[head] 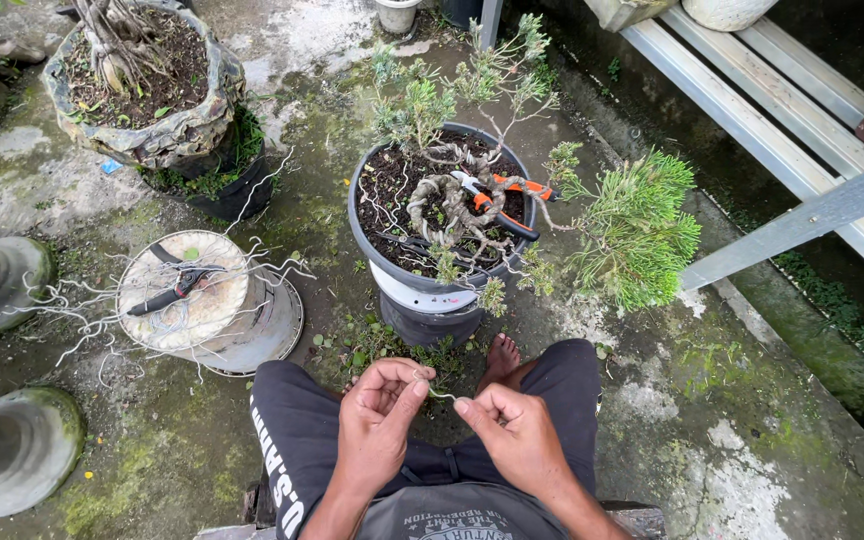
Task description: The person wraps aluminum wire around the branches of a small bonsai tree to shape them. They use wire cutters to trim the wire and their hands to bend and secure the branches in place.
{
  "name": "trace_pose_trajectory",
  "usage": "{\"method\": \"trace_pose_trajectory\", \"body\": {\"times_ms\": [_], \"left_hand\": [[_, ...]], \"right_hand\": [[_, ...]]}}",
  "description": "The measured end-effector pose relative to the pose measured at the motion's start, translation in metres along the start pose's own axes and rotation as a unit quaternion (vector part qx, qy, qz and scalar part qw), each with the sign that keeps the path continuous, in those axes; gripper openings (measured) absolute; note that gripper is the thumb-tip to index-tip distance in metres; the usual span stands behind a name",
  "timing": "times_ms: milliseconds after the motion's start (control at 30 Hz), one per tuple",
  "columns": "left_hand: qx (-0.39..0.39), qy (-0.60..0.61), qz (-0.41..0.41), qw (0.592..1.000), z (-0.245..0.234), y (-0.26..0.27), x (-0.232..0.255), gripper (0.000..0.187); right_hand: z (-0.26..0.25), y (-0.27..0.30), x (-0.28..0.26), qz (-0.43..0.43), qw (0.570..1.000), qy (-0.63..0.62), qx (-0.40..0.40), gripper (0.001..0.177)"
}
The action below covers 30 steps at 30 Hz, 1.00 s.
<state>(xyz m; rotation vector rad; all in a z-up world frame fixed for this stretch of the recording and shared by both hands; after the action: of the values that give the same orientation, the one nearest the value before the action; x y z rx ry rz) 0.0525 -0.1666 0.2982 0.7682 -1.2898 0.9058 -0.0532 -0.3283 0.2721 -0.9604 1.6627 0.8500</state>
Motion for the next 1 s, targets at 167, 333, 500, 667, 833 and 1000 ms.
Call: {"method": "trace_pose_trajectory", "body": {"times_ms": [167,333,500,667,833,1000], "left_hand": [[0.144,-0.254,0.050,0.955,-0.021,-0.005,0.025,0.009],[0.097,-0.097,-0.028,0.990,-0.028,-0.019,-0.002,0.013],[0.061,0.024,-0.066,0.996,-0.022,-0.022,-0.022,0.017],[0.043,0.004,-0.024,0.999,-0.015,-0.017,-0.014,0.022],[0.045,0.037,-0.035,0.998,-0.015,-0.017,-0.021,0.016],[0.077,0.216,-0.093,0.969,-0.015,-0.017,-0.037,0.014]], "right_hand": [[0.010,0.028,-0.073,-0.270,0.954,0.089,0.093,0.022],[0.015,0.028,-0.063,-0.275,0.953,0.095,0.083,0.014],[0.010,0.021,-0.032,-0.157,0.986,0.003,0.050,0.019],[0.011,0.021,-0.026,-0.132,0.990,-0.011,0.056,0.021],[0.017,0.020,-0.016,-0.129,0.991,-0.037,0.018,0.021],[0.023,0.023,-0.058,-0.304,0.951,0.056,0.004,0.017]]}}
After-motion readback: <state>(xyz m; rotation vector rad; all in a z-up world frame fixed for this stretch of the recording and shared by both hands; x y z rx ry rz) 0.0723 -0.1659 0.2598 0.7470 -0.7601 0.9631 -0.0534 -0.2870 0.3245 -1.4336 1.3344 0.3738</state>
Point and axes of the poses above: each hand's wrist, its own y-axis away from the middle knuckle, its own z-axis out of the palm, x = y × z, the point moved 8 cm from there along -y, towards the middle knuckle, and after that the axes turned 7 degrees about -y, right-handed, at the moved point
